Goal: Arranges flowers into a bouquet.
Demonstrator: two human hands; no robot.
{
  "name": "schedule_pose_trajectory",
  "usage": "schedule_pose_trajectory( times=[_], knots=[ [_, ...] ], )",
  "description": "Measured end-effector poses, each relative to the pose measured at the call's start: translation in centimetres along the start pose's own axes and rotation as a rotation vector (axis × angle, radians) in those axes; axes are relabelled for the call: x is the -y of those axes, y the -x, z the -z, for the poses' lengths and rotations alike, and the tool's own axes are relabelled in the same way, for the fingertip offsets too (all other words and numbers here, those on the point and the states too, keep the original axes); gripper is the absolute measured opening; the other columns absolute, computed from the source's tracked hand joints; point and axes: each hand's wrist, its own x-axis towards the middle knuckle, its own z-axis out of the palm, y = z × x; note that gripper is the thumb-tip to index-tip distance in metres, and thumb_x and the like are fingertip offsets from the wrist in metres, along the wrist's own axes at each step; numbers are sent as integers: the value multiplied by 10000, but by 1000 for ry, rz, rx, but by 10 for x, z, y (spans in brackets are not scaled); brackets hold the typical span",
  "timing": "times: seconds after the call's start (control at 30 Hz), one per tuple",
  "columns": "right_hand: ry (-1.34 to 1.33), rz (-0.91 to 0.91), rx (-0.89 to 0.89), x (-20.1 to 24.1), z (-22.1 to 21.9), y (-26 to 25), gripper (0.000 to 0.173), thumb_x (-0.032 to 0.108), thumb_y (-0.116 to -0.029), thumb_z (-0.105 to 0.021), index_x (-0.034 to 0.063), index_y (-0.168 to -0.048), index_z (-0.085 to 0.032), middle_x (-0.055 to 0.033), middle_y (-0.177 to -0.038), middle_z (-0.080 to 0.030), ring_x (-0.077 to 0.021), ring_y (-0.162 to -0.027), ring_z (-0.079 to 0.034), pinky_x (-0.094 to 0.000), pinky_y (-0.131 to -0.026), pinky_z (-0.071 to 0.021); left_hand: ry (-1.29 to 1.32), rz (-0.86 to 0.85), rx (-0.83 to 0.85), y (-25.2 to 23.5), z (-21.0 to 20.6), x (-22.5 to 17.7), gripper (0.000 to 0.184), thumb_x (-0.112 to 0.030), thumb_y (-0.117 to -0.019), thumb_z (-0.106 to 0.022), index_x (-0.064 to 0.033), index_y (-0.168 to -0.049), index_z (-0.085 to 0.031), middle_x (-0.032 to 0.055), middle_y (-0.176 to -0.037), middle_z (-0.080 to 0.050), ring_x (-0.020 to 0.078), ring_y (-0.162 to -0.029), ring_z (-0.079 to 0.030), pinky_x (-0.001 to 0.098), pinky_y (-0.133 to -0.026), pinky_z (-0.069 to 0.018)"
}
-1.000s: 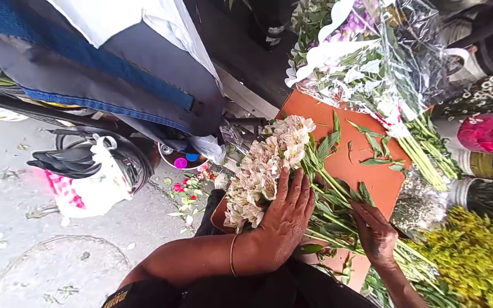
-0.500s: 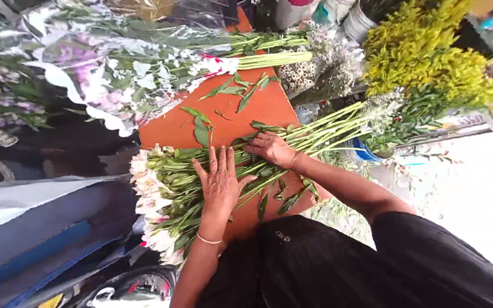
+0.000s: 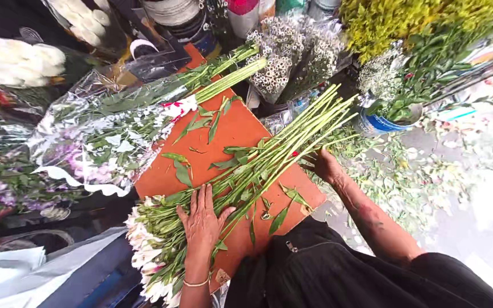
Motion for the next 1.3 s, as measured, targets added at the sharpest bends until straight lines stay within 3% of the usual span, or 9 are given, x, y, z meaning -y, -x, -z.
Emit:
schedule_pose_trajectory(
  times=[0.1, 0.17, 0.27, 0.37, 0.43, 0.67, 0.83, 0.93, 1.3],
  knots=[
    [-661, 274, 184, 11, -13, -59, 857, 645, -740, -794, 138, -1377, -526, -128, -1277, -674, -299, -1183, -652, -518, -979, -553, -1, -1, 9, -1, 1, -1, 1039, -830, -844, -474, -80, -1561, -423, 158, -1584, -448, 435, -1465, -395, 799, -1122, -160],
    [-848, 473, 436, 30, -32, -91, 1010, 632, -638, -861, 112, -1435, -521, -199, -1482, -545, -392, -1360, -534, -568, -1096, -474, 2, 11, 40, -2, 2, -2, 1024, -809, -855, -495, -86, -1573, -400, 149, -1596, -433, 428, -1478, -376, 802, -1119, -156],
    [-947, 545, 464, 50, -60, -105, 834, 581, -770, -796, 151, -1432, -528, -155, -1443, -582, -308, -1132, -676, -446, -932, -574, 16, 19, 58, -3, 4, -1, 970, -783, -895, -463, -95, -1575, -399, 142, -1596, -434, 423, -1480, -375, 802, -1117, -163],
    [-991, 422, 221, 66, -72, -94, 279, 323, -1043, -522, 127, -1193, -653, 8, -803, -654, -126, -658, -647, -305, -683, -592, 60, 14, 70, -3, 8, 2, 871, -739, -965, -351, -117, -1571, -417, 121, -1598, -437, 406, -1482, -378, 798, -1121, -157],
    [-965, 345, 144, 78, -72, -81, 215, 188, -1047, -480, 142, -918, -646, 52, -605, -537, -79, -539, -556, -265, -626, -551, 141, 46, 133, -3, 19, 3, 775, -669, -1019, -301, -143, -1576, -415, 86, -1609, -428, 374, -1503, -353, 773, -1150, -128],
    [-953, 358, 230, 118, -87, -36, 303, 97, -1018, -443, 110, -759, -598, 31, -560, -531, -92, -528, -568, -271, -635, -561, 175, -135, -240, -35, 101, -89, 864, -652, -906, -618, 3, -1462, -525, 203, -1458, -572, 424, -1400, -488, 707, -1175, -241],
    [-899, 425, 268, 134, -99, 1, 203, 89, -1001, -496, 123, -834, -606, 36, -589, -529, -90, -560, -572, -270, -662, -552, 325, -340, 91, -95, 113, -218, 1051, -503, -856, -773, 8, -1605, -242, 250, -1595, -380, 369, -1516, -319, 523, -1254, -183],
    [-874, 455, 260, 141, -103, 21, 182, 75, -985, -518, 131, -839, -612, 36, -600, -534, -89, -580, -575, -276, -678, -548, 337, -219, 278, -122, 109, -248, 849, -448, -886, -758, -47, -1542, -397, 197, -1335, -632, 344, -1257, -603, 531, -1056, -469],
    [-954, 507, 225, 152, -89, 95, 283, 157, -1072, -419, 100, -909, -642, -1, -682, -626, -130, -643, -654, -320, -734, -603, 234, -325, 453, -77, 154, -272, 337, -244, -954, -679, 16, -1163, -636, 200, -1048, -683, 349, -1018, -672, 548, -880, -532]
  ],
)
